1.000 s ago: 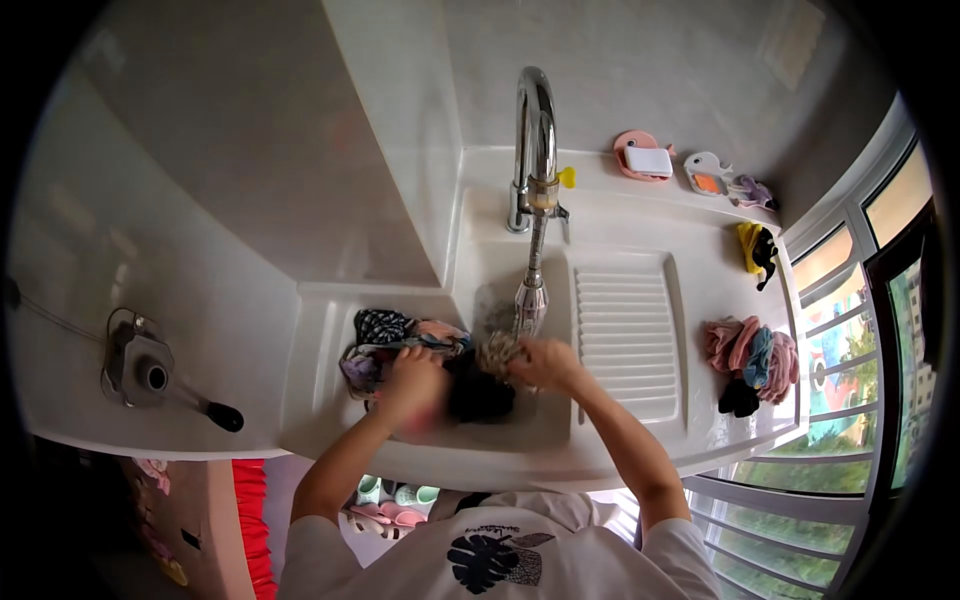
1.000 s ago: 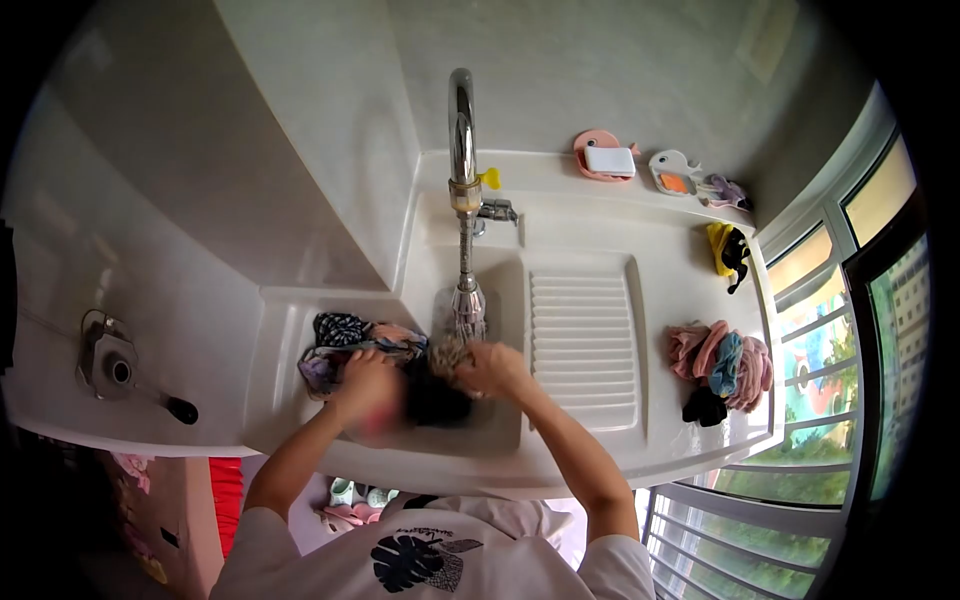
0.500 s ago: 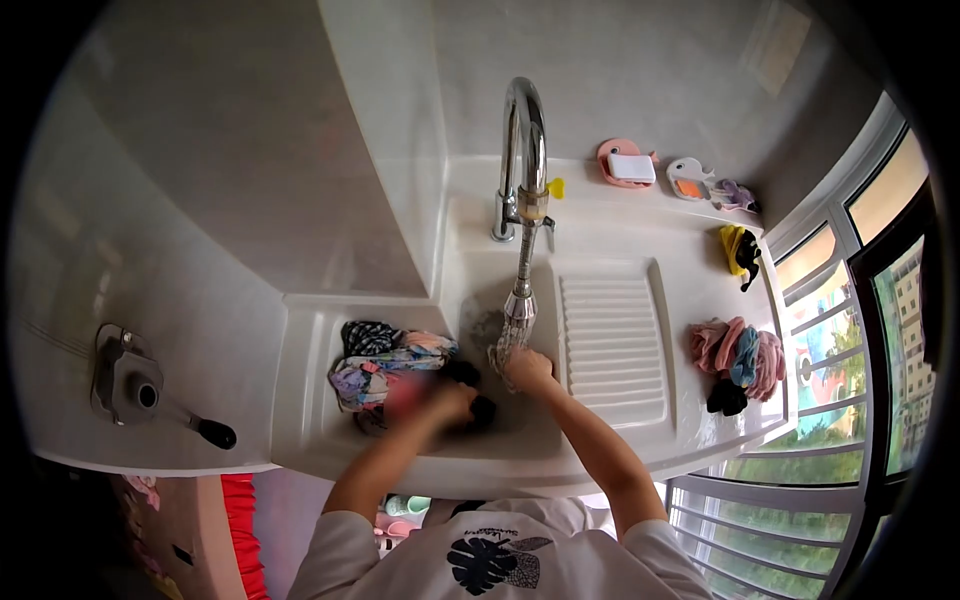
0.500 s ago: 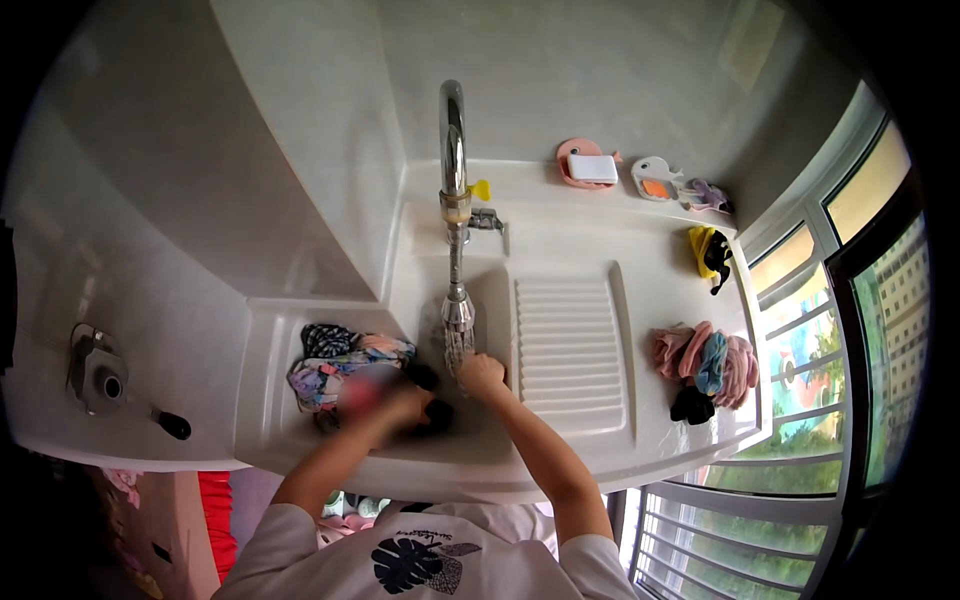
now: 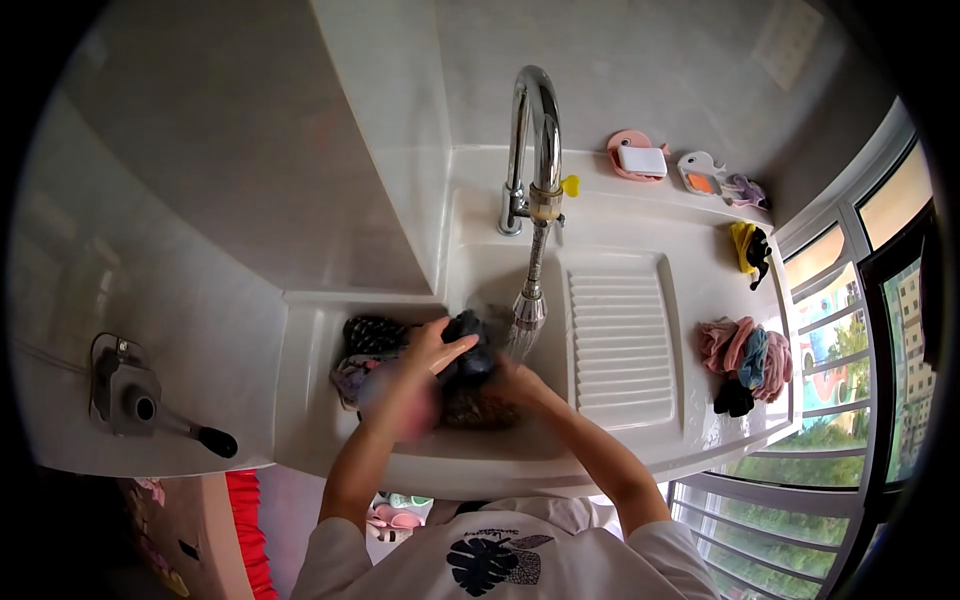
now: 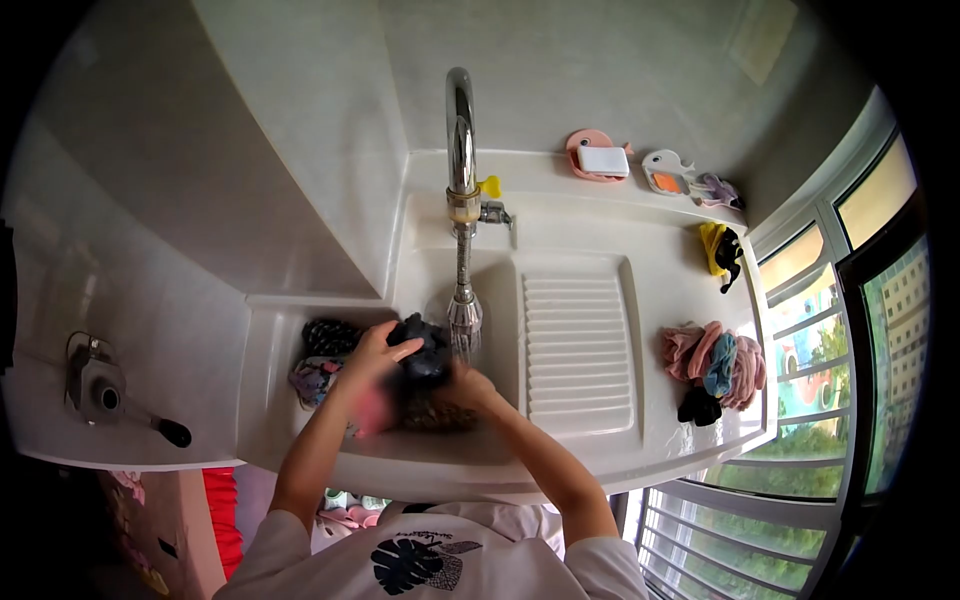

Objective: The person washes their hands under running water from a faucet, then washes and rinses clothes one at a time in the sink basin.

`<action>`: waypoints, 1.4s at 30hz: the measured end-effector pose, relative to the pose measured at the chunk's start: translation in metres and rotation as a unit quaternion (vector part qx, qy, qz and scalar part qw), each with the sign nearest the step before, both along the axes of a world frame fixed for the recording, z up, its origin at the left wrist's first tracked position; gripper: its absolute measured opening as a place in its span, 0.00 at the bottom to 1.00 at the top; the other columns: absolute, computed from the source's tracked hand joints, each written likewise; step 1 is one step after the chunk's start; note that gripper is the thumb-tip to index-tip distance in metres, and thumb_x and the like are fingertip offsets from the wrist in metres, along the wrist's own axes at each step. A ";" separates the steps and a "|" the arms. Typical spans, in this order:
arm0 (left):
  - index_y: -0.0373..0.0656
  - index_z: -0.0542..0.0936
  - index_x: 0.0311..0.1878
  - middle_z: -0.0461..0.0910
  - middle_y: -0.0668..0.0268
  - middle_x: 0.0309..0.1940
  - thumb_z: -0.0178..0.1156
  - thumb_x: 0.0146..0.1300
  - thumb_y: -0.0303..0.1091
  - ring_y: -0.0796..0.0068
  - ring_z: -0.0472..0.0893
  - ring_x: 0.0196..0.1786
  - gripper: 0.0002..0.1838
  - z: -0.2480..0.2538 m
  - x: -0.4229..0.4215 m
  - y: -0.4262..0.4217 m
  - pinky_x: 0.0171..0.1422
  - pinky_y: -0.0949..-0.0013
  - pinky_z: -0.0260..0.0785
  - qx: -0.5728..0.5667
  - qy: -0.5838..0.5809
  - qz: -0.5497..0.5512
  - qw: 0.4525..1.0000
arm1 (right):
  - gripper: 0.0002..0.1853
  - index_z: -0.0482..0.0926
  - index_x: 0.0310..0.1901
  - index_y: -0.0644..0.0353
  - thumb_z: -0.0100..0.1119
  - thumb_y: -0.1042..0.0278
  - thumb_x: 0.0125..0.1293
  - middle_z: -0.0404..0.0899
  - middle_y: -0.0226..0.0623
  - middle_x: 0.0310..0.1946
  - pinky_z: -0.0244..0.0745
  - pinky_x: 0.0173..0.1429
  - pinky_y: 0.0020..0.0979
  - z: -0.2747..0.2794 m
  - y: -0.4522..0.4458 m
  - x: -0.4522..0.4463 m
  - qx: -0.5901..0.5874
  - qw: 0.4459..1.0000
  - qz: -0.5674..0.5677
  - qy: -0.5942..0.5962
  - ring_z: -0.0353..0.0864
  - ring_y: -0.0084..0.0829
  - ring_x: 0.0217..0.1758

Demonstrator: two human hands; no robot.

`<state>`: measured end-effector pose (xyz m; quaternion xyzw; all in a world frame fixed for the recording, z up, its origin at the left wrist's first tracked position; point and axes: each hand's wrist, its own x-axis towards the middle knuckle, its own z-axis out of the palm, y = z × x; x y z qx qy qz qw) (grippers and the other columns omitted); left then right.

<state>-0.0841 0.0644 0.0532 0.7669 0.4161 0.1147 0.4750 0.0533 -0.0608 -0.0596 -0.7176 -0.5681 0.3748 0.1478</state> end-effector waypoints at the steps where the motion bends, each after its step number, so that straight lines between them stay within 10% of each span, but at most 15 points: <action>1: 0.36 0.78 0.46 0.82 0.58 0.38 0.65 0.53 0.48 0.66 0.81 0.39 0.25 0.002 0.005 -0.002 0.46 0.65 0.70 -0.089 -0.059 -0.024 0.994 | 0.24 0.75 0.50 0.60 0.65 0.62 0.50 0.79 0.47 0.44 0.74 0.50 0.42 -0.004 -0.004 0.007 0.102 0.990 -0.097 0.018 0.79 0.48 0.49; 8: 0.36 0.70 0.60 0.77 0.63 0.49 0.53 0.66 0.37 0.74 0.74 0.53 0.22 -0.038 0.026 -0.008 0.60 0.75 0.61 -0.271 -0.316 0.015 0.909 | 0.17 0.72 0.52 0.63 0.56 0.74 0.61 0.80 0.34 0.41 0.70 0.51 0.26 0.032 0.002 0.054 0.318 0.828 -0.286 0.364 0.76 0.23 0.46; 11: 0.35 0.64 0.65 0.69 0.53 0.60 0.53 0.64 0.38 0.63 0.68 0.63 0.28 -0.124 0.020 0.012 0.65 0.69 0.59 -0.225 -0.282 0.049 0.931 | 0.12 0.73 0.47 0.63 0.54 0.76 0.61 0.79 0.34 0.31 0.71 0.41 0.31 0.065 -0.008 0.063 0.289 0.853 -0.374 0.220 0.77 0.29 0.36; 13: 0.36 0.60 0.67 0.59 0.46 0.66 0.58 0.58 0.40 0.54 0.61 0.68 0.35 -0.144 0.017 0.009 0.68 0.62 0.56 -0.096 0.101 -0.157 0.978 | 0.08 0.73 0.42 0.64 0.53 0.77 0.60 0.75 0.41 0.23 0.69 0.34 0.38 0.083 -0.009 0.056 0.296 0.904 -0.303 0.054 0.75 0.38 0.27; 17: 0.39 0.60 0.67 0.55 0.43 0.67 0.66 0.48 0.51 0.47 0.56 0.70 0.45 -0.181 0.014 -0.027 0.71 0.55 0.53 0.181 0.186 -0.280 0.924 | 0.10 0.75 0.40 0.63 0.45 0.68 0.65 0.77 0.52 0.26 0.73 0.35 0.45 0.001 -0.002 0.039 0.210 0.945 -0.107 -0.229 0.78 0.50 0.31; 21: 0.41 0.63 0.66 0.68 0.45 0.59 0.62 0.50 0.60 0.50 0.67 0.63 0.45 -0.174 0.003 -0.037 0.68 0.55 0.56 0.139 0.325 -0.332 0.875 | 0.18 0.72 0.55 0.58 0.38 0.62 0.69 0.83 0.45 0.37 0.73 0.41 0.46 -0.079 0.005 0.012 -0.138 0.958 -0.063 -0.245 0.82 0.46 0.36; 25: 0.39 0.75 0.55 0.80 0.50 0.46 0.51 0.55 0.66 0.52 0.77 0.54 0.39 -0.164 -0.018 -0.036 0.61 0.55 0.65 0.022 0.424 -0.359 0.831 | 0.19 0.71 0.59 0.52 0.41 0.66 0.67 0.82 0.41 0.42 0.66 0.51 0.46 -0.096 -0.009 -0.022 -0.141 0.934 0.131 -0.300 0.81 0.41 0.44; 35: 0.38 0.75 0.47 0.71 0.51 0.49 0.57 0.55 0.29 0.50 0.74 0.51 0.15 -0.176 -0.030 -0.034 0.54 0.56 0.69 0.185 0.131 -0.221 0.949 | 0.22 0.70 0.62 0.43 0.45 0.62 0.66 0.70 0.40 0.59 0.55 0.62 0.48 -0.069 -0.005 -0.017 -0.173 0.912 0.129 -0.349 0.64 0.42 0.64; 42: 0.39 0.76 0.47 0.71 0.53 0.49 0.60 0.51 0.27 0.52 0.72 0.53 0.17 -0.169 -0.016 -0.036 0.57 0.57 0.67 0.175 0.154 -0.209 0.950 | 0.17 0.78 0.53 0.49 0.48 0.62 0.64 0.73 0.39 0.57 0.63 0.62 0.48 -0.049 -0.002 -0.004 -0.203 0.914 0.099 -0.336 0.65 0.44 0.65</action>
